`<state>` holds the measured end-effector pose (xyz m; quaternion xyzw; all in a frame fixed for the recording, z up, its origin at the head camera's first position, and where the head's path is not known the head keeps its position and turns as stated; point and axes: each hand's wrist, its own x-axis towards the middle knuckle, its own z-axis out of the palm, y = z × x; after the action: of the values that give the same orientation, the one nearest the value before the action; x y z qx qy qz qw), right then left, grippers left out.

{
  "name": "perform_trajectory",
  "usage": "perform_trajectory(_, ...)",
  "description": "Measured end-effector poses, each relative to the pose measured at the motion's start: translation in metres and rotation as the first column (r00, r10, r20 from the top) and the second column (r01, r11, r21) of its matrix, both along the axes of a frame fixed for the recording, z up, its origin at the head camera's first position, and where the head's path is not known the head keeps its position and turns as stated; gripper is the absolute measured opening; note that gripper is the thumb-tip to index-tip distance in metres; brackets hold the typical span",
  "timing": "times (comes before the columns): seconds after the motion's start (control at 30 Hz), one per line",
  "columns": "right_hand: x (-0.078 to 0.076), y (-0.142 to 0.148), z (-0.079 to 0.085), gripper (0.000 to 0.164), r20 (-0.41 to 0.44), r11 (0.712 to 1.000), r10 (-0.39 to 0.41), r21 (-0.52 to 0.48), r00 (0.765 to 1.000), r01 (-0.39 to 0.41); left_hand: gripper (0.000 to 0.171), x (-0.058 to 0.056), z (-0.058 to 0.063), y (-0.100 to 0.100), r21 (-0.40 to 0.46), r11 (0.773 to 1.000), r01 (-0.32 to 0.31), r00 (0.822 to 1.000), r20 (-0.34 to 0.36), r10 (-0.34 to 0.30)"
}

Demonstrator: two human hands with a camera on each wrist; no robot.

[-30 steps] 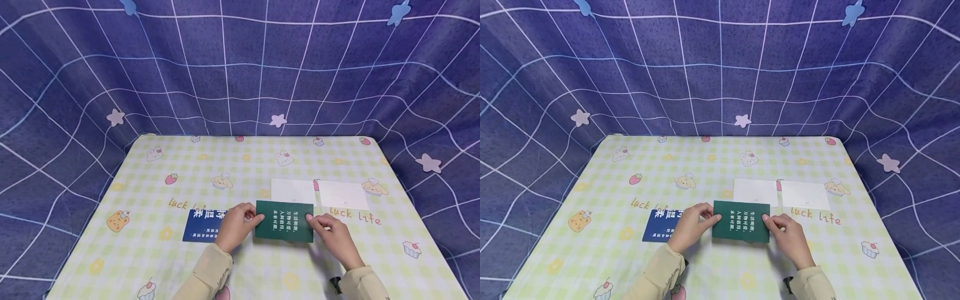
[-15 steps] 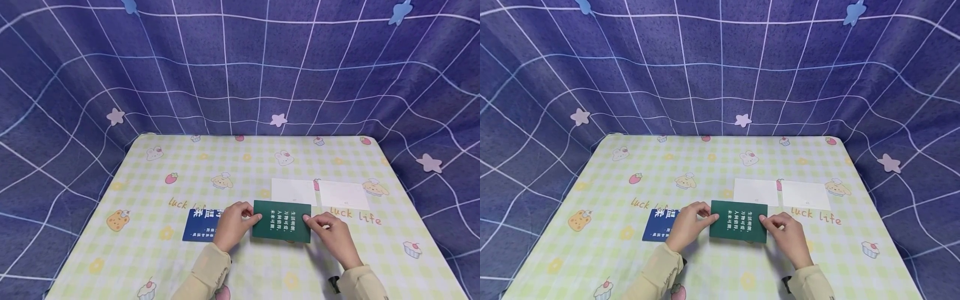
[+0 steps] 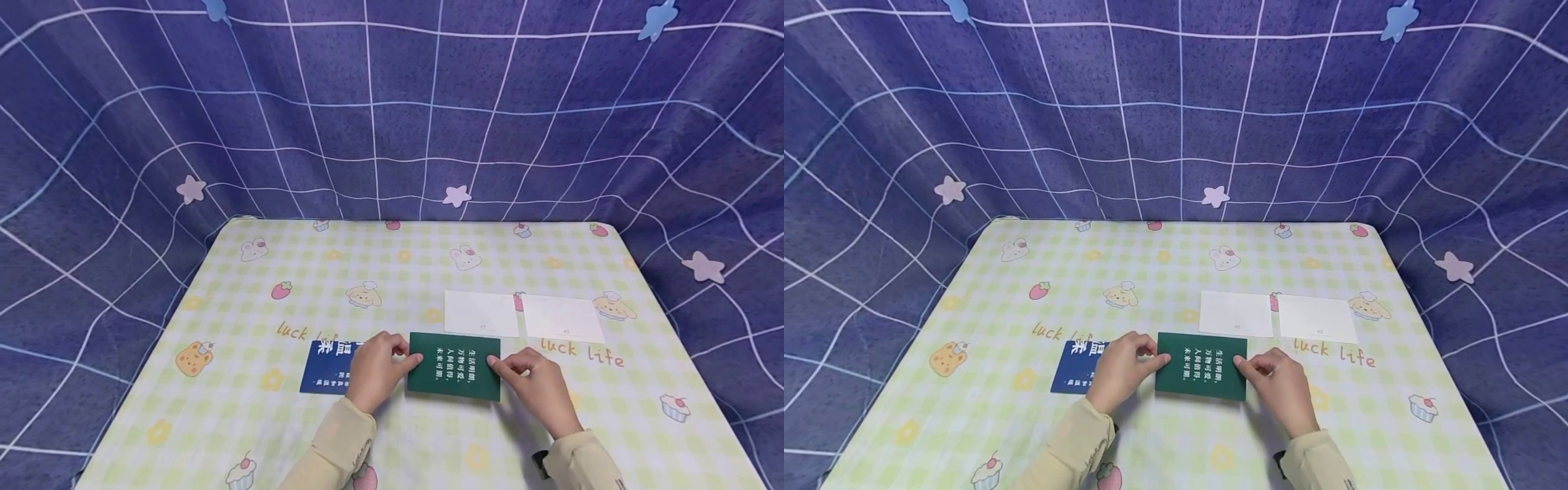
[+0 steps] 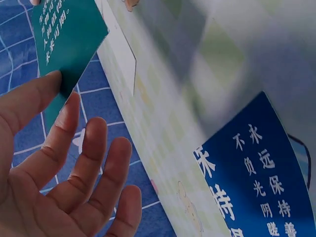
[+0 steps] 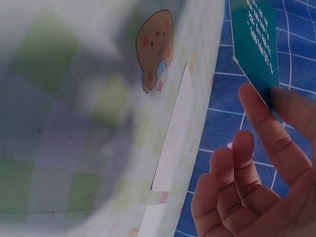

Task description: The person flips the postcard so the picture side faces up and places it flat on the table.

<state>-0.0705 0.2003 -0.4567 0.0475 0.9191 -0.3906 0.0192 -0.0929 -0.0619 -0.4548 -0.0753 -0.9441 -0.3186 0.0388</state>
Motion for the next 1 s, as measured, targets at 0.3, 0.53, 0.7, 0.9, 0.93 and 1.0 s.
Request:
perform_trajectory(0.3,0.0,-0.006,-0.003,0.025,0.036,0.999,0.014,0.047,0.999,-0.016,0.029,0.0,-0.005,0.0,-0.101,0.994,-0.032,0.999,-0.046,0.027)
perform_trajectory(0.53,-0.002,-0.011,-0.011,0.028,0.076,0.997,0.019,0.066,0.997,-0.024,0.03,0.002,-0.008,0.001,-0.192,0.98,-0.058,0.997,-0.065,0.046)
perform_trajectory(0.7,-0.002,-0.013,-0.016,0.029,0.078,0.995,0.026,0.09,0.997,-0.033,0.033,0.003,-0.008,0.004,-0.26,0.963,-0.072,0.995,-0.09,0.05)
perform_trajectory(0.9,-0.007,-0.017,-0.015,0.028,0.109,0.991,0.031,0.128,0.994,-0.045,0.041,0.002,-0.012,0.004,-0.294,0.952,-0.082,0.994,-0.091,0.057)
perform_trajectory(0.93,-0.007,-0.018,-0.015,0.027,0.113,0.989,0.034,0.136,0.993,-0.049,0.042,0.002,-0.012,0.003,-0.296,0.952,-0.082,0.994,-0.089,0.057)
perform_trajectory(1.0,-0.008,-0.019,-0.015,0.027,0.123,0.988,0.039,0.145,0.992,-0.057,0.042,0.001,-0.013,0.003,-0.297,0.951,-0.08,0.996,-0.071,0.061)
